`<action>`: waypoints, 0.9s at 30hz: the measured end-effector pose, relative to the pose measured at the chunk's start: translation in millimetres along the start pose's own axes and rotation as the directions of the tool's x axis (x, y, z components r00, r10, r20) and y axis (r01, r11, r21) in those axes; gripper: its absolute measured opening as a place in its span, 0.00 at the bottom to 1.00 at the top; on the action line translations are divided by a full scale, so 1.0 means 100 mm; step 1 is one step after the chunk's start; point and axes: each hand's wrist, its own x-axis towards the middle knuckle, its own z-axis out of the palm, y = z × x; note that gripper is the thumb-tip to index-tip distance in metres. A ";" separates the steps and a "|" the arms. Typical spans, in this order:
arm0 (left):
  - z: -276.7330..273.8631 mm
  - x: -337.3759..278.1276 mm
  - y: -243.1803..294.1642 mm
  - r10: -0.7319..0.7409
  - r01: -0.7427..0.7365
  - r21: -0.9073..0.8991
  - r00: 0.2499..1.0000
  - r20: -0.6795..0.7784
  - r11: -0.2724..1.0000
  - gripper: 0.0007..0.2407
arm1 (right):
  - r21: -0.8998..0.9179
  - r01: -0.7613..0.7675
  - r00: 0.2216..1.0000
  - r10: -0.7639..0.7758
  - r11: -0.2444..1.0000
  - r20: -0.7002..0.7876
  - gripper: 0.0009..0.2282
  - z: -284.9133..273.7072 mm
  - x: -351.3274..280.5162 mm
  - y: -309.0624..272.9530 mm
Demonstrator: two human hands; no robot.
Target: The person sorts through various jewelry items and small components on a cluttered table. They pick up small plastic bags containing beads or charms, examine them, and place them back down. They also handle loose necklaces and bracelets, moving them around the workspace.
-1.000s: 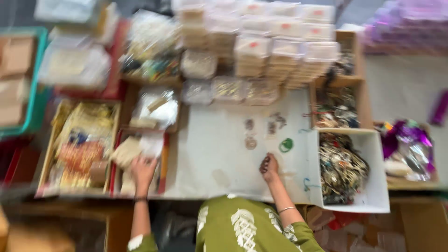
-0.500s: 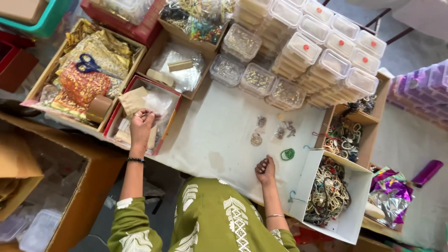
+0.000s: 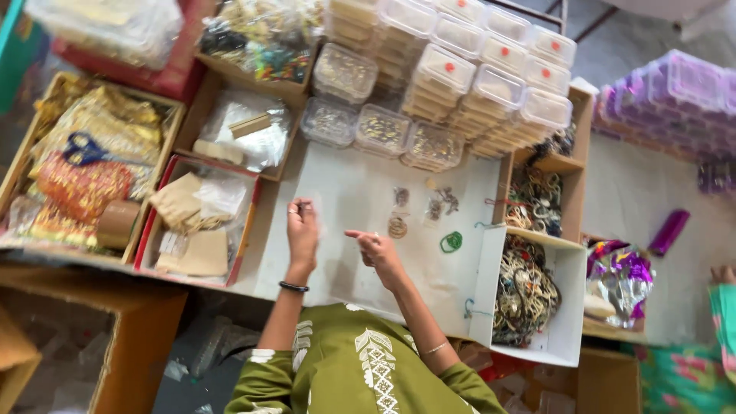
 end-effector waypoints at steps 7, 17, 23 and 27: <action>1.01 -0.20 0.47 0.173 -0.131 0.502 0.984 -0.038 0.855 0.09 | -0.103 0.123 0.967 -0.143 0.987 -0.211 0.11 -0.06 0.04 0.00; 1.05 -0.13 0.43 0.226 -0.230 0.604 0.970 0.084 0.763 0.12 | 0.169 0.150 0.898 -0.063 0.974 -0.435 0.08 -0.57 0.01 0.10; 1.32 -0.35 0.70 0.058 -0.323 0.648 0.917 0.396 0.689 0.07 | -0.031 0.203 0.861 -0.193 0.979 -0.471 0.09 -0.65 0.05 0.14; 1.30 -0.34 0.62 -0.173 -0.190 0.648 0.874 0.453 0.737 0.08 | -0.160 0.208 0.850 -0.259 0.965 -0.459 0.09 -0.66 0.07 0.11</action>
